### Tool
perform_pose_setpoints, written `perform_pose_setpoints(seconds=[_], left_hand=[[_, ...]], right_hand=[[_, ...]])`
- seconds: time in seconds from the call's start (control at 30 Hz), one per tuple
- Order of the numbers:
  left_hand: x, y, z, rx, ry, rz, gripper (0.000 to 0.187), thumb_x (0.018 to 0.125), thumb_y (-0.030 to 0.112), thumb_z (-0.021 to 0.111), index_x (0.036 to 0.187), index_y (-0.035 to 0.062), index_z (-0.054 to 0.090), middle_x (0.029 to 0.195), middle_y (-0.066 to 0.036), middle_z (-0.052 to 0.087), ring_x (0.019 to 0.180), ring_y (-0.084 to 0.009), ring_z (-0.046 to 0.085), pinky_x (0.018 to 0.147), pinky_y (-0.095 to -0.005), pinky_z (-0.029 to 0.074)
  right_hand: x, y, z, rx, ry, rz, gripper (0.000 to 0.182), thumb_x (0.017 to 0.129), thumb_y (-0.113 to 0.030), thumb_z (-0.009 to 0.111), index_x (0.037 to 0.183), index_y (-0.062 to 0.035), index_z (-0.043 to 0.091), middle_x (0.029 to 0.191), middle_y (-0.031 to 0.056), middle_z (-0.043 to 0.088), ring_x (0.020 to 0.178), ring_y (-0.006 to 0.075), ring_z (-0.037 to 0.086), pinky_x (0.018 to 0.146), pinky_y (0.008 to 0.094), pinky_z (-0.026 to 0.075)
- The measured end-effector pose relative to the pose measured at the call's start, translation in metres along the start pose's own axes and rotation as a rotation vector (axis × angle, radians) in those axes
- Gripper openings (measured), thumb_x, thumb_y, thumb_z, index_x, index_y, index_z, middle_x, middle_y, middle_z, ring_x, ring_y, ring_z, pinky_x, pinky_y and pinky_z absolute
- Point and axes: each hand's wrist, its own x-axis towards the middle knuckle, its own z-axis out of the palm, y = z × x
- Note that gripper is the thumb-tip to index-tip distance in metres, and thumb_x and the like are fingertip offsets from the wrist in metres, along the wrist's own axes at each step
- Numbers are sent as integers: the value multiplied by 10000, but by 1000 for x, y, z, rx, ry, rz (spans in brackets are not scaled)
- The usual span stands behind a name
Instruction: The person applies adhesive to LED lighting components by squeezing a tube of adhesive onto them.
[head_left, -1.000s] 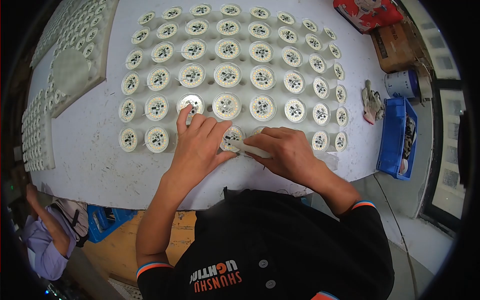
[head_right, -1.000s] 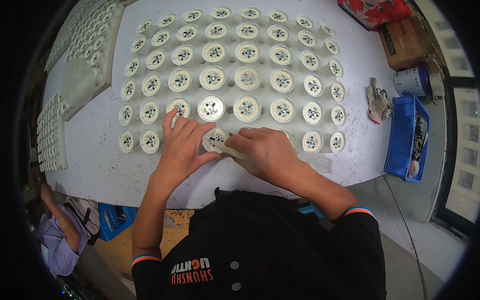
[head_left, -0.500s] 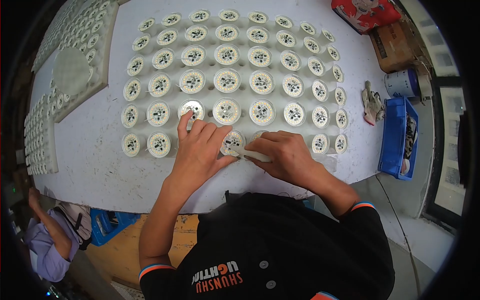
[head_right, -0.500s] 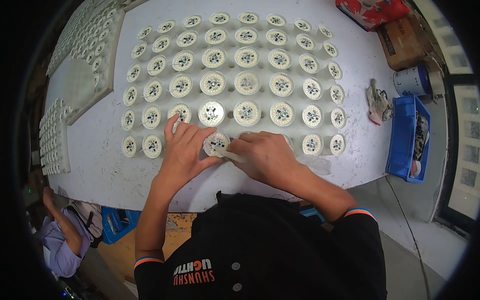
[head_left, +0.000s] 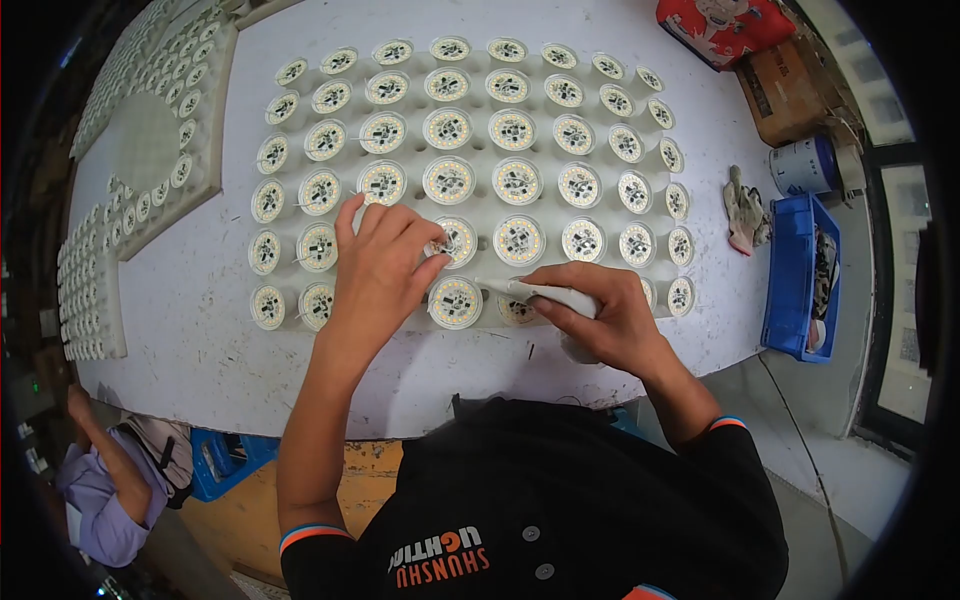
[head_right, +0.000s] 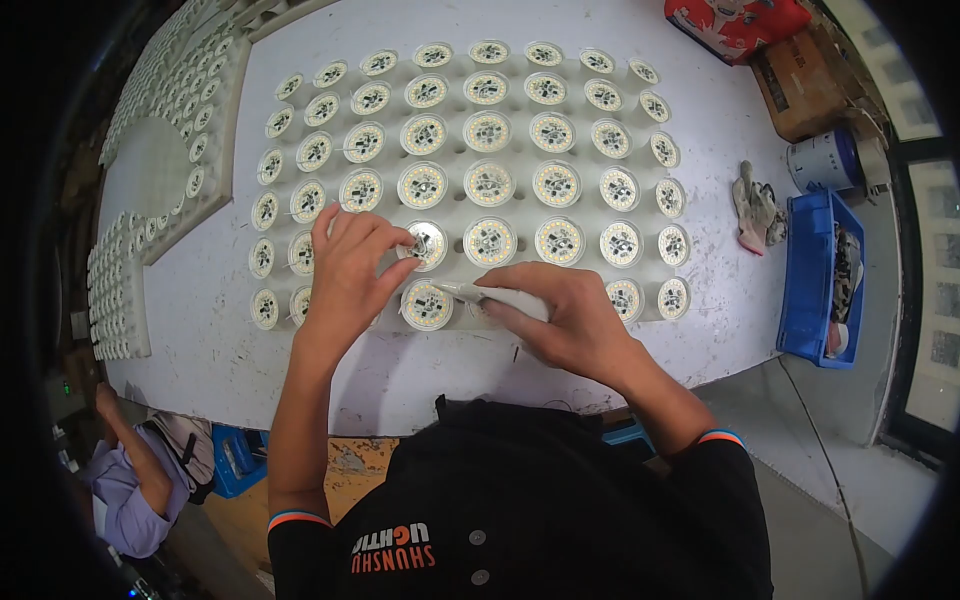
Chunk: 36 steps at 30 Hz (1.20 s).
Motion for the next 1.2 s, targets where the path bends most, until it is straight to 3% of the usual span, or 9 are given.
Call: perform_pose_setpoints(seconds=[0.37, 0.47, 0.57, 0.6, 0.7, 0.8, 0.87, 1.2], left_hand=[[15, -15, 9, -58, -33, 119, 219, 725, 111, 761, 920, 99, 660, 904, -22, 614, 927, -235, 548, 1007, -429, 334], [21, -17, 15, -3, 78, 137, 171, 738, 92, 745, 865, 83, 632, 885, -40, 614, 901, -253, 559, 934, -412, 394], [24, -20, 20, -127, 70, 119, 154, 744, 80, 732, 828, 72, 603, 881, -57, 615, 886, -270, 570, 840, -393, 441], [27, -22, 20, -132, 53, 198, 154, 735, 60, 719, 837, 71, 604, 892, -70, 620, 874, -280, 576, 775, -389, 455], [25, -32, 30, -169, 19, 302, 122, 774, 131, 652, 812, 57, 563, 813, -76, 550, 832, -280, 540, 776, -385, 450], [24, -33, 33, -53, 3, 347, 118, 773, 154, 640, 816, 77, 562, 849, -54, 560, 876, -252, 542, 812, -370, 454], [21, -29, 34, -32, 23, 294, 132, 750, 152, 660, 825, 85, 574, 852, -43, 579, 896, -231, 565, 786, -357, 484], [18, -20, 36, -37, 29, 70, 159, 714, 50, 638, 859, 12, 586, 835, -126, 616, 839, -301, 621, 713, -429, 507]], right_hand=[[-1, -1, -5, 16, 0, 12, 240, 840, -115, 700, 1057, -13, 679, 982, 137, 705, 873, 235, 681, 790, 315, 510], [-1, 1, -4, -2, 6, -14, 237, 842, -111, 698, 1056, -11, 679, 980, 138, 704, 882, 239, 682, 794, 315, 510], [-1, 2, -3, -16, 27, -33, 234, 841, -105, 699, 1050, -3, 680, 979, 140, 704, 895, 246, 683, 804, 317, 510], [-3, 5, -4, -10, 38, -46, 231, 839, -104, 700, 1045, -1, 681, 978, 141, 705, 897, 248, 684, 808, 318, 509], [-1, 12, -4, -134, 58, -90, 217, 823, -74, 699, 1024, 8, 687, 976, 147, 705, 890, 243, 682, 820, 317, 507], [-1, 15, -4, -154, 80, -42, 216, 806, -35, 671, 1015, 20, 684, 954, 137, 702, 868, 207, 670, 811, 304, 500], [-1, 12, -2, -120, 88, 13, 221, 804, -27, 653, 1017, 31, 677, 942, 122, 696, 862, 186, 653, 807, 297, 492], [0, 8, 0, -86, 83, 50, 266, 789, -53, 666, 1038, 42, 654, 933, 95, 672, 863, 171, 604, 824, 301, 468]])
